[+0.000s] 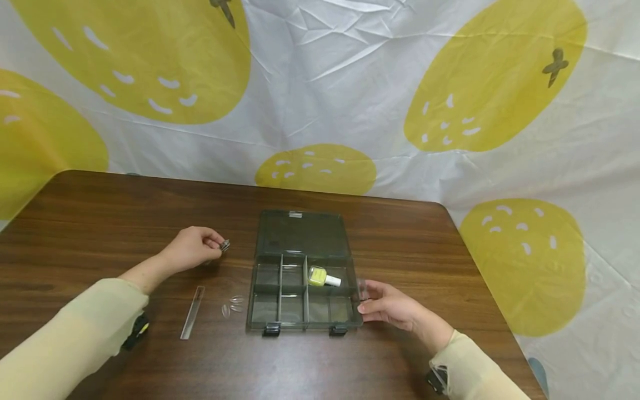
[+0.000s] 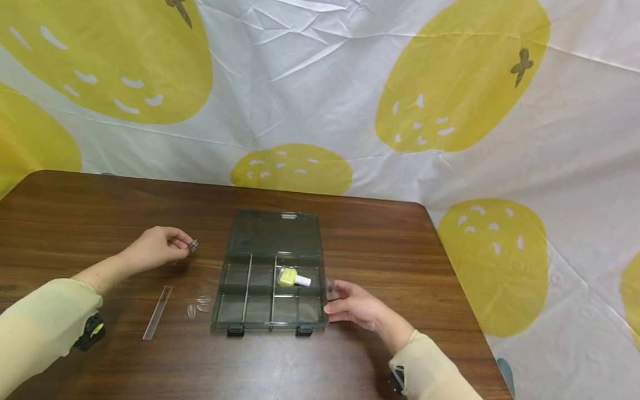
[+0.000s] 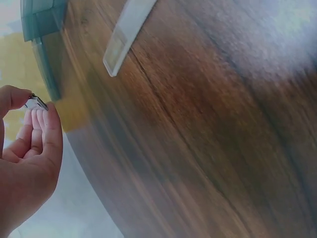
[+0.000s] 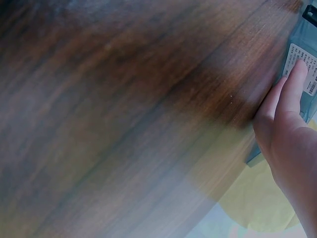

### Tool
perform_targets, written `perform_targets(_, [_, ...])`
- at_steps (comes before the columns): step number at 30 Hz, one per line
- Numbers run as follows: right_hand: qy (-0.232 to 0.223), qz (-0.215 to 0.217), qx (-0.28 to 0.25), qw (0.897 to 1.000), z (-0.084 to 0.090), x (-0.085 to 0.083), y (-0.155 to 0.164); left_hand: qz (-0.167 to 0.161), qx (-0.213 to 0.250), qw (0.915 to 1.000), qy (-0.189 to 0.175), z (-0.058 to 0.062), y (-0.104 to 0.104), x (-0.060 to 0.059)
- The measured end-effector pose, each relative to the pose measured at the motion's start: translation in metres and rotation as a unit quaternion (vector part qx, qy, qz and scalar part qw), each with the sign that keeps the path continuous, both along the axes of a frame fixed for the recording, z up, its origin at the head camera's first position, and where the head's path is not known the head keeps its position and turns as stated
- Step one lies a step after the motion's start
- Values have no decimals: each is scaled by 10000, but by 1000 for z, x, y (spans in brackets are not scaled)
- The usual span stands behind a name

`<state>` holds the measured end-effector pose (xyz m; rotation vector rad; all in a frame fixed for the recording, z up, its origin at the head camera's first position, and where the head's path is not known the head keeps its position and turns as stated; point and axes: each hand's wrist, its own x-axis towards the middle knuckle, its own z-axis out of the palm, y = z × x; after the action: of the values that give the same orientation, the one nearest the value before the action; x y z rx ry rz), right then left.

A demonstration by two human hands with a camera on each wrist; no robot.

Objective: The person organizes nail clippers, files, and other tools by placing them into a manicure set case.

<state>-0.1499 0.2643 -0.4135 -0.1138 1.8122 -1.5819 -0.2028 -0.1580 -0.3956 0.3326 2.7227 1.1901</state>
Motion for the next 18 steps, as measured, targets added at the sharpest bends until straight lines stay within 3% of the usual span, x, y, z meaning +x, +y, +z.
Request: perform_targets(18, [27, -7, -36, 10000, 0, 1, -1, -226, 356, 9981, -439, 9, 14, 5])
